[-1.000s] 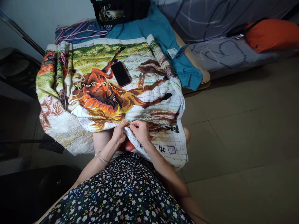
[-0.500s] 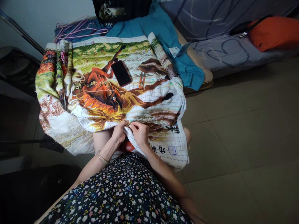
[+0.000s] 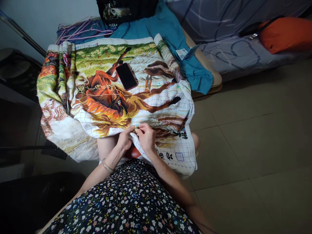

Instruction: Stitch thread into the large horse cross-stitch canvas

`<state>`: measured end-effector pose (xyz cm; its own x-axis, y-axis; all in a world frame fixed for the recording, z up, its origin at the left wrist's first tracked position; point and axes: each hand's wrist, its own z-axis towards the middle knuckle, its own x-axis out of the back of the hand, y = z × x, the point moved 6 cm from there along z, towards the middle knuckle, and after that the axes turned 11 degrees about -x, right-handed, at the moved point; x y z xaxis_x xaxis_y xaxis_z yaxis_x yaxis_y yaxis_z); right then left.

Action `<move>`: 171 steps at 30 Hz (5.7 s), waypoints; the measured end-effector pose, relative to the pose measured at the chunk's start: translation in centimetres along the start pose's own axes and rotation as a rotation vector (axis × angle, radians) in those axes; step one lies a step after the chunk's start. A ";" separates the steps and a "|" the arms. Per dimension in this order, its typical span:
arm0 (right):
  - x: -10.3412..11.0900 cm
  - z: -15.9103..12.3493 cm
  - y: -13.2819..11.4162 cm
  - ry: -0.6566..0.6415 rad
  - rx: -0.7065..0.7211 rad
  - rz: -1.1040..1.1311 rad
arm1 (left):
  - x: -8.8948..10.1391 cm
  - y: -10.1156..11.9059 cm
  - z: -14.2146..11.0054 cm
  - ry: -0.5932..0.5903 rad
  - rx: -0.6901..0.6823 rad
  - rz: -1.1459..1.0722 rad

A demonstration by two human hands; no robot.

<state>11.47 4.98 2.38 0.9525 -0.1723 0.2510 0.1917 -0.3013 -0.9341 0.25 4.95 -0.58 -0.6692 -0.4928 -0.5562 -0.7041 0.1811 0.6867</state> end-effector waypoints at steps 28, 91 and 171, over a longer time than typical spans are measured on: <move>2.0 0.1 -0.6 -0.256 -0.016 -0.015 | 0.1 0.1 -0.3 -0.001 -0.051 -0.045; -0.6 -0.2 0.8 0.011 0.135 -0.022 | 0.7 0.0 0.6 0.064 -0.063 0.028; 15.2 1.8 -8.4 0.215 0.357 0.719 | 0.7 0.1 0.2 -0.029 -0.089 -0.025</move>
<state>24.71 6.58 13.61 0.8123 -0.3956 -0.4285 -0.3483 0.2604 -0.9005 -0.31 4.77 -1.00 -0.6588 -0.4713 -0.5864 -0.6979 0.0920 0.7102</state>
